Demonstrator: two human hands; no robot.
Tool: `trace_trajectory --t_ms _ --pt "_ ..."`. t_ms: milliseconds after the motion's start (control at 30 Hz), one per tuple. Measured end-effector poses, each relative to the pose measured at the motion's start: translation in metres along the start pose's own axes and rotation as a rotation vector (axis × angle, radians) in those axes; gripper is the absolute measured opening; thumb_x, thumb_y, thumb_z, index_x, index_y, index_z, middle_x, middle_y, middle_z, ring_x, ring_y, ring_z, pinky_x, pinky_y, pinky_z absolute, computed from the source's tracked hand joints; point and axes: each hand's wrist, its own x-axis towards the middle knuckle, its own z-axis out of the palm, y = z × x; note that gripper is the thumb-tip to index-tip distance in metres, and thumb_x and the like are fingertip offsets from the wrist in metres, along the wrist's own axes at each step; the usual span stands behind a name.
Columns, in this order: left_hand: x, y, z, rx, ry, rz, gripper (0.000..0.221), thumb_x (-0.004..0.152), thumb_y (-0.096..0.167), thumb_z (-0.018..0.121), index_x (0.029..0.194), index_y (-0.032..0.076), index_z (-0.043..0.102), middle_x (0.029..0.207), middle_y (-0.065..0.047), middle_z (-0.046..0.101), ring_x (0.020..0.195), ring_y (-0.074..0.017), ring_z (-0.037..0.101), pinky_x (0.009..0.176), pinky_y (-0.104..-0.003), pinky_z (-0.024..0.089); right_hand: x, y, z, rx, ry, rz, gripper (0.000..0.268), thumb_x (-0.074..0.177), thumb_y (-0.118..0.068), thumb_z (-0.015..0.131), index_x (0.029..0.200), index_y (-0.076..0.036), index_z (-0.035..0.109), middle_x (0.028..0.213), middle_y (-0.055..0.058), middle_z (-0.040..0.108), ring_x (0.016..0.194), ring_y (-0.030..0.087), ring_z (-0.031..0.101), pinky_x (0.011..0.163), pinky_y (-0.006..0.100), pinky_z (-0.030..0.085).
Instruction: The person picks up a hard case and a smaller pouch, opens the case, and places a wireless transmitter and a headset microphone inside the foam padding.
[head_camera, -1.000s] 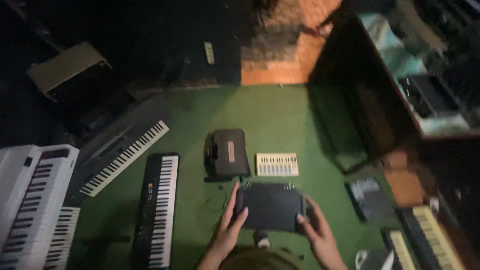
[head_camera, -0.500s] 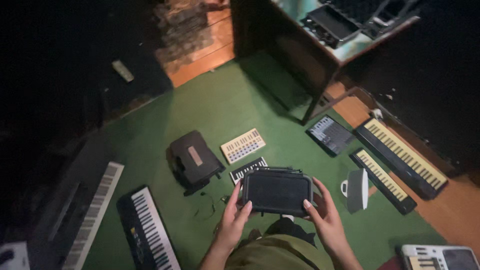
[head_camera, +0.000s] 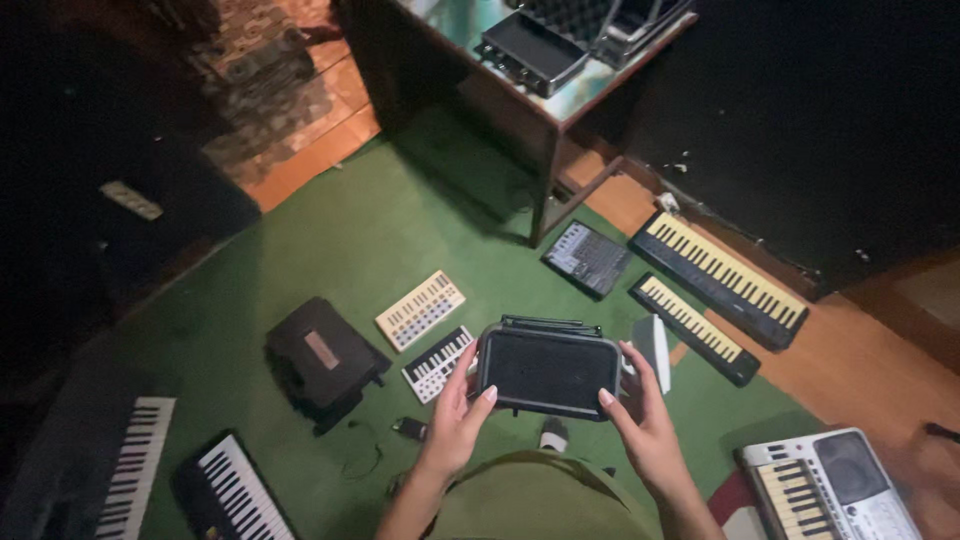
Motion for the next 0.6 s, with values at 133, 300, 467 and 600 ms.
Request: trace_trajectory --t_ms 133,300,467,600 --pt "0.029 -0.004 0.035 -0.046 -0.055 -0.022 0.073 0.097 0.002 0.058 0.161 -0.001 0.024 0.151 -0.018 0.050 0.137 -0.0223 0.051 0.116 -0.035 0.038 0.018 -0.003 -0.042 0.058 -0.007 -0.054 0.065 0.095 -0.003 0.059 0.153 -0.010 0.033 0.146 0.017 0.053 0.132 0.021 0.052 0.101 0.036 0.045" --pt "0.059 -0.003 0.074 -0.038 -0.093 -0.048 0.072 0.097 0.000 0.058 0.161 -0.002 0.025 0.150 -0.016 0.052 0.136 -0.0198 0.052 0.116 -0.034 0.037 0.036 -0.009 -0.085 0.058 0.013 -0.037 0.060 0.095 -0.002 0.058 0.149 -0.009 0.034 0.136 0.016 0.061 0.123 0.020 0.058 0.098 0.036 0.049" --pt "0.076 -0.006 0.090 -0.068 -0.093 -0.092 0.072 0.097 -0.003 0.057 0.162 -0.002 0.025 0.147 -0.018 0.054 0.134 -0.0205 0.053 0.115 -0.033 0.038 0.050 -0.009 -0.102 0.097 0.016 -0.021 0.060 0.096 -0.001 0.057 0.150 -0.009 0.033 0.135 0.015 0.062 0.122 0.020 0.058 0.100 0.035 0.049" --pt "0.093 -0.007 0.085 -0.094 -0.107 -0.090 0.072 0.097 -0.003 0.055 0.161 -0.001 0.023 0.150 -0.016 0.052 0.138 -0.0193 0.051 0.117 -0.033 0.038 0.066 -0.008 -0.101 0.078 0.014 -0.004 0.058 0.098 -0.002 0.056 0.150 -0.010 0.033 0.135 0.015 0.061 0.124 0.019 0.057 0.103 0.034 0.045"
